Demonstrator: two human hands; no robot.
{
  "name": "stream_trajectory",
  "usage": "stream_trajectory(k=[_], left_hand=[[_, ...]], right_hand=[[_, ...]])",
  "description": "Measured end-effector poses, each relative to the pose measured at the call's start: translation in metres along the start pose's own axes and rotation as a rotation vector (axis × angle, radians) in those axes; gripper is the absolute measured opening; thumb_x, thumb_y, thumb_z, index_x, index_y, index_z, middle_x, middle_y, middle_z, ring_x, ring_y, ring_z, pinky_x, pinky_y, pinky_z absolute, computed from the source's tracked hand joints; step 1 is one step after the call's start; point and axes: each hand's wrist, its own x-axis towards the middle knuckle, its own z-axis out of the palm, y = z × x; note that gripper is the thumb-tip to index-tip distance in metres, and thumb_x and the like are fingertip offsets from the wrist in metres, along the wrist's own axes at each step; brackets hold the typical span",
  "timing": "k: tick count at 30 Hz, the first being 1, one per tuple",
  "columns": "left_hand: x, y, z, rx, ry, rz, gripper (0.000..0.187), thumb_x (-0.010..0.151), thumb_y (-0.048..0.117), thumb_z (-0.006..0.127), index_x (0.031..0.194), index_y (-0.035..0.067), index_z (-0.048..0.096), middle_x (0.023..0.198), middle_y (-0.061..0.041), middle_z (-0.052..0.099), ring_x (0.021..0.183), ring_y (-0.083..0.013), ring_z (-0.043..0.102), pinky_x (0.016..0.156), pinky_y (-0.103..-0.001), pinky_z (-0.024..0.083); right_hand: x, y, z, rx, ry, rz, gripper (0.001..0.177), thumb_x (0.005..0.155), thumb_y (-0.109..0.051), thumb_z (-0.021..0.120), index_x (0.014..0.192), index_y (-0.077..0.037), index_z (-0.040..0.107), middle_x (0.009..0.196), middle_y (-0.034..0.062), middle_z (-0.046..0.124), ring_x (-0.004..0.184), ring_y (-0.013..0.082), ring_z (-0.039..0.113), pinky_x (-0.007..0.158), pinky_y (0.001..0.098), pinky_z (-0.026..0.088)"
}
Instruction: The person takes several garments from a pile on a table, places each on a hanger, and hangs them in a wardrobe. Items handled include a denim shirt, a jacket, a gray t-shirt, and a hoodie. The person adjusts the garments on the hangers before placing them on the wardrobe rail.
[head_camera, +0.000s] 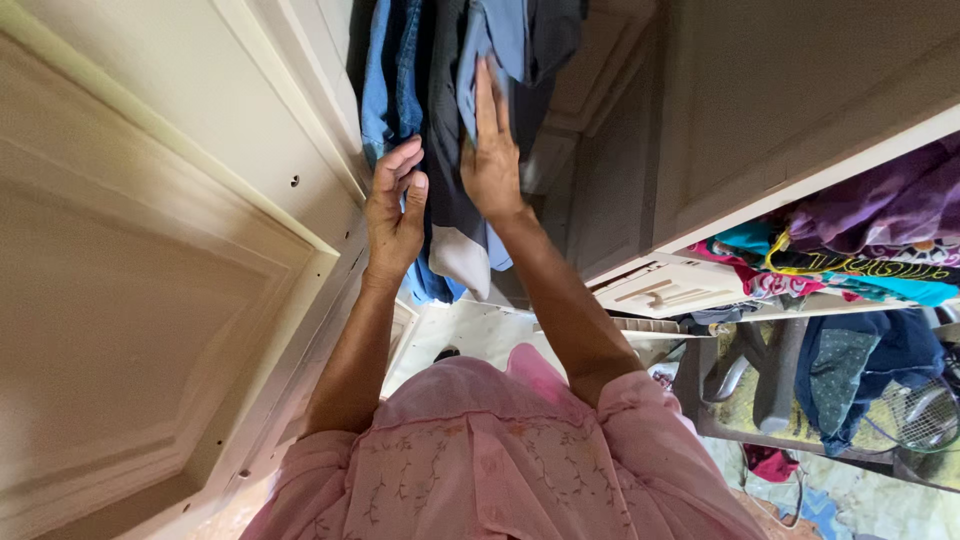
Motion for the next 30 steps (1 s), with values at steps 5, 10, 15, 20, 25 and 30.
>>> stream_trajectory(k=[5,10,15,20,25,30], left_hand=[[-0.008,0.001,0.004,-0.029,0.012,0.039,0.037,0.112,0.018,0.059,0.146,0.006,0.050,0.154,-0.012,0.053,0.140,-0.0227,0.055,0.116,-0.034,0.046],[-0.021,0.005,0.009,0.020,0.033,0.021,0.038,0.112,0.021,0.061,0.146,0.007,0.051,0.154,-0.011,0.053,0.139,-0.0236,0.056,0.116,-0.036,0.047],[-0.039,0.010,0.019,0.026,0.058,0.007,0.038,0.111,0.020,0.061,0.145,0.007,0.052,0.155,-0.012,0.052,0.139,-0.0241,0.056,0.117,-0.037,0.047],[-0.062,0.015,0.028,0.034,0.063,0.010,0.037,0.111,0.020,0.061,0.145,0.007,0.052,0.154,-0.011,0.053,0.139,-0.0236,0.057,0.119,-0.038,0.047],[-0.092,0.022,0.043,0.015,0.074,-0.020,0.038,0.111,0.020,0.062,0.145,0.007,0.051,0.153,-0.011,0.052,0.139,-0.0250,0.056,0.116,-0.039,0.047],[-0.127,0.030,0.062,0.035,0.063,-0.046,0.039,0.111,0.021,0.060,0.146,0.006,0.050,0.153,-0.012,0.053,0.141,-0.0272,0.056,0.118,-0.041,0.047]], right_hand=[[-0.039,0.026,0.004,-0.006,-0.098,0.083,0.086,0.087,0.014,0.057,0.163,-0.009,0.024,0.143,0.0265,0.058,0.121,0.0453,0.064,0.102,0.0451,0.056],[-0.081,0.052,-0.002,-0.046,-0.158,0.066,0.069,0.088,0.006,0.063,0.153,-0.001,0.038,0.111,0.0275,0.070,0.101,0.0438,0.072,0.093,0.0468,0.058],[-0.107,0.041,-0.027,0.082,-0.208,0.144,0.051,0.095,-0.009,0.074,0.139,0.001,0.051,0.102,0.0241,0.074,0.093,0.0386,0.075,0.084,0.0422,0.060],[-0.115,0.022,-0.063,0.120,-0.415,0.305,0.042,0.094,-0.012,0.074,0.132,-0.003,0.058,0.103,0.0166,0.076,0.089,0.0271,0.077,0.081,0.0353,0.061],[-0.139,0.002,-0.095,0.284,-0.406,0.216,0.027,0.098,-0.004,0.068,0.125,-0.006,0.067,0.113,0.0107,0.077,0.103,0.0198,0.076,0.088,0.0330,0.060],[-0.171,-0.013,-0.136,0.383,-0.308,0.242,0.023,0.100,0.000,0.067,0.122,-0.005,0.070,0.111,0.0094,0.076,0.101,0.0178,0.074,0.086,0.0303,0.060]])
